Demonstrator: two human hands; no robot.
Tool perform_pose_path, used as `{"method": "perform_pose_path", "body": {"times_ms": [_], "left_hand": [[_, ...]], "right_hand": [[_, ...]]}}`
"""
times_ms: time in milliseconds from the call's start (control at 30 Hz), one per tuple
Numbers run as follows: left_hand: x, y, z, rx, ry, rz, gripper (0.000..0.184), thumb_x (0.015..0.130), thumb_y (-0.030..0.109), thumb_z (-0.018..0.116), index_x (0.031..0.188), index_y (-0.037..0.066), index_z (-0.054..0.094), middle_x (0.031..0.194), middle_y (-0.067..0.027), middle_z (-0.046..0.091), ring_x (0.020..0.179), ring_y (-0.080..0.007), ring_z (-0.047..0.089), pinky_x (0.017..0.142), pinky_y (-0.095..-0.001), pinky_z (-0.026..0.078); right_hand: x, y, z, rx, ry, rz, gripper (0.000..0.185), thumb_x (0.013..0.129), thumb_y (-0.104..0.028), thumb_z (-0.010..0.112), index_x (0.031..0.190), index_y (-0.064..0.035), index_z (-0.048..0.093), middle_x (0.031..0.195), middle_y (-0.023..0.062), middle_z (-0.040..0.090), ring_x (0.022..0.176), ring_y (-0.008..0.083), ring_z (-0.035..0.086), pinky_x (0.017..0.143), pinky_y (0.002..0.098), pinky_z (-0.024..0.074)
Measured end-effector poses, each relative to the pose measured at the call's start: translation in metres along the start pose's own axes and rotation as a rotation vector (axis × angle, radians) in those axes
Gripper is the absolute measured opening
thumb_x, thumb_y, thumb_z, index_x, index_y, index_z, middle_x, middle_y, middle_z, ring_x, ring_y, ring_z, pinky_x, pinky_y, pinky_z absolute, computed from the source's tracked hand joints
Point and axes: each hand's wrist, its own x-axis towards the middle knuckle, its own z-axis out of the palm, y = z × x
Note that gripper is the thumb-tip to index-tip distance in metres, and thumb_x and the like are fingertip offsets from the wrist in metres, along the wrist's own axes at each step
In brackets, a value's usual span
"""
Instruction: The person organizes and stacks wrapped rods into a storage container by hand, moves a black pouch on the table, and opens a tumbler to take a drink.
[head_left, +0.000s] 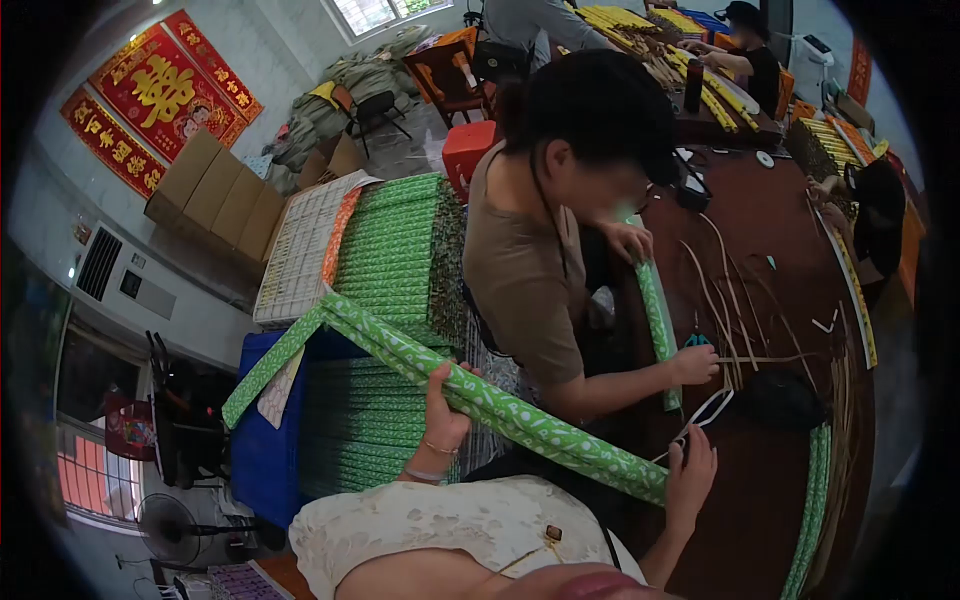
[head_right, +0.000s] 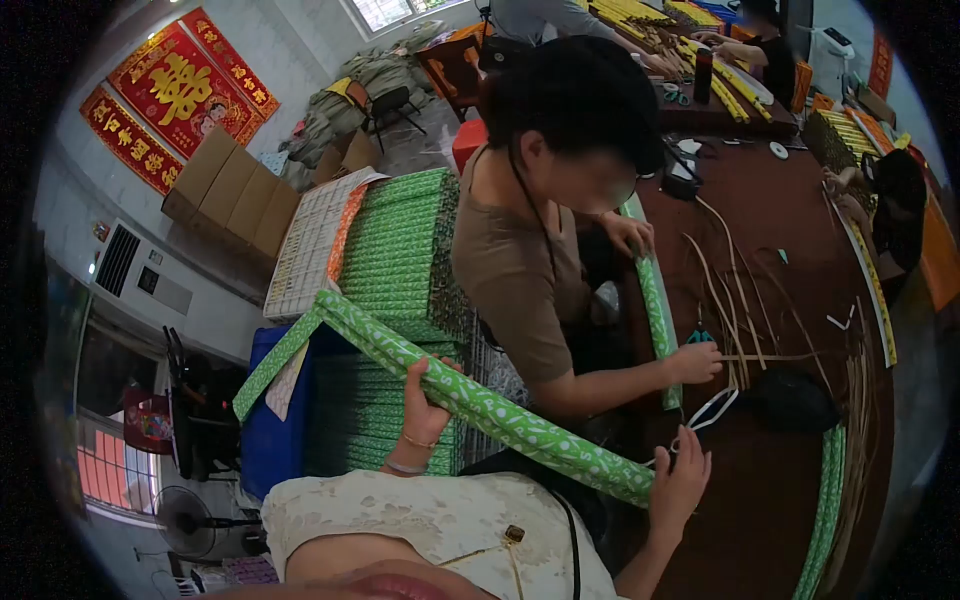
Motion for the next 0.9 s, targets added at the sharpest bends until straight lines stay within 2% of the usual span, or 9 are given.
{"method": "perform_pose_path", "body": {"times_ms": [67,100,133,200,233,367,433,633,900], "left_hand": [[-0.009,-0.010,0.017,0.008,-0.023,0.022,0.032,0.077,0.025,0.066,0.103,0.011,0.053,0.094,-0.0056,0.058,0.092,-0.0249,0.057,0.089,-0.0523,0.044],[-0.016,-0.016,0.029,0.008,-0.024,0.025,0.032,0.077,0.025,0.066,0.103,0.011,0.053,0.094,-0.0056,0.058,0.092,-0.0249,0.057,0.089,-0.0523,0.044],[-0.023,-0.022,0.042,0.021,-0.068,0.048,0.034,0.077,0.025,0.066,0.105,0.011,0.052,0.095,-0.0056,0.058,0.092,-0.0246,0.056,0.090,-0.0521,0.044],[-0.029,-0.035,0.061,0.022,-0.115,0.075,0.036,0.077,0.024,0.065,0.107,0.011,0.051,0.096,-0.0056,0.057,0.093,-0.0243,0.056,0.090,-0.0520,0.043],[-0.031,-0.041,0.068,0.024,-0.142,0.072,0.038,0.078,0.024,0.065,0.109,0.011,0.050,0.096,-0.0057,0.057,0.093,-0.0241,0.056,0.091,-0.0517,0.044],[-0.036,-0.055,0.074,0.018,-0.145,0.064,0.038,0.078,0.022,0.065,0.110,0.011,0.048,0.097,-0.0060,0.056,0.093,-0.0239,0.056,0.091,-0.0510,0.044],[-0.038,-0.059,0.072,0.001,-0.160,0.057,0.037,0.079,0.020,0.064,0.110,0.010,0.046,0.097,-0.0061,0.055,0.094,-0.0240,0.055,0.092,-0.0512,0.043],[-0.039,-0.077,0.065,-0.041,-0.053,0.069,0.036,0.077,0.023,0.068,0.106,0.010,0.050,0.096,-0.0067,0.057,0.094,-0.0254,0.056,0.091,-0.0530,0.043],[-0.036,-0.090,0.083,-0.012,-0.049,0.081,0.039,0.077,0.023,0.068,0.108,0.009,0.050,0.098,-0.0067,0.056,0.094,-0.0264,0.056,0.092,-0.0541,0.042]], "right_hand": [[-0.007,0.053,0.000,0.009,0.082,0.199,0.034,0.093,-0.024,0.044,0.119,-0.0031,0.052,0.121,0.0156,0.052,0.114,0.0310,0.047,0.103,0.0442,0.0293],[-0.014,0.082,-0.001,0.304,0.096,0.334,0.037,0.095,-0.026,0.039,0.120,-0.0010,0.053,0.123,0.0159,0.052,0.116,0.0290,0.047,0.102,0.0401,0.0301],[-0.019,0.103,0.002,0.304,0.096,0.328,0.037,0.095,-0.026,0.039,0.120,-0.0010,0.053,0.123,0.0159,0.052,0.116,0.0290,0.047,0.102,0.0401,0.0301],[-0.026,0.143,0.013,0.778,0.287,0.556,0.055,0.096,-0.043,0.034,0.124,0.0023,0.048,0.122,0.0185,0.052,0.116,0.0269,0.047,0.100,0.0375,0.0325],[-0.024,0.160,0.011,0.995,0.218,0.631,0.065,0.095,-0.052,0.027,0.131,0.0004,0.041,0.127,0.0197,0.048,0.118,0.0296,0.046,0.101,0.0360,0.0306],[-0.019,0.182,0.006,1.340,0.097,0.591,0.069,0.093,-0.056,0.024,0.137,-0.0038,0.032,0.133,0.0180,0.043,0.122,0.0294,0.042,0.103,0.0362,0.0275],[-0.013,0.194,0.010,1.476,-0.019,0.445,0.070,0.092,-0.058,0.021,0.139,-0.0067,0.029,0.136,0.0158,0.041,0.125,0.0274,0.038,0.103,0.0371,0.0260],[0.001,0.183,0.000,1.751,0.018,0.349,0.066,0.094,-0.054,0.020,0.138,-0.0057,0.030,0.135,0.0146,0.041,0.129,0.0288,0.032,0.106,0.0398,0.0197],[0.010,0.182,-0.005,1.738,0.158,0.380,0.061,0.096,-0.049,0.021,0.134,-0.0054,0.038,0.134,0.0122,0.043,0.127,0.0230,0.035,0.105,0.0364,0.0200]]}}
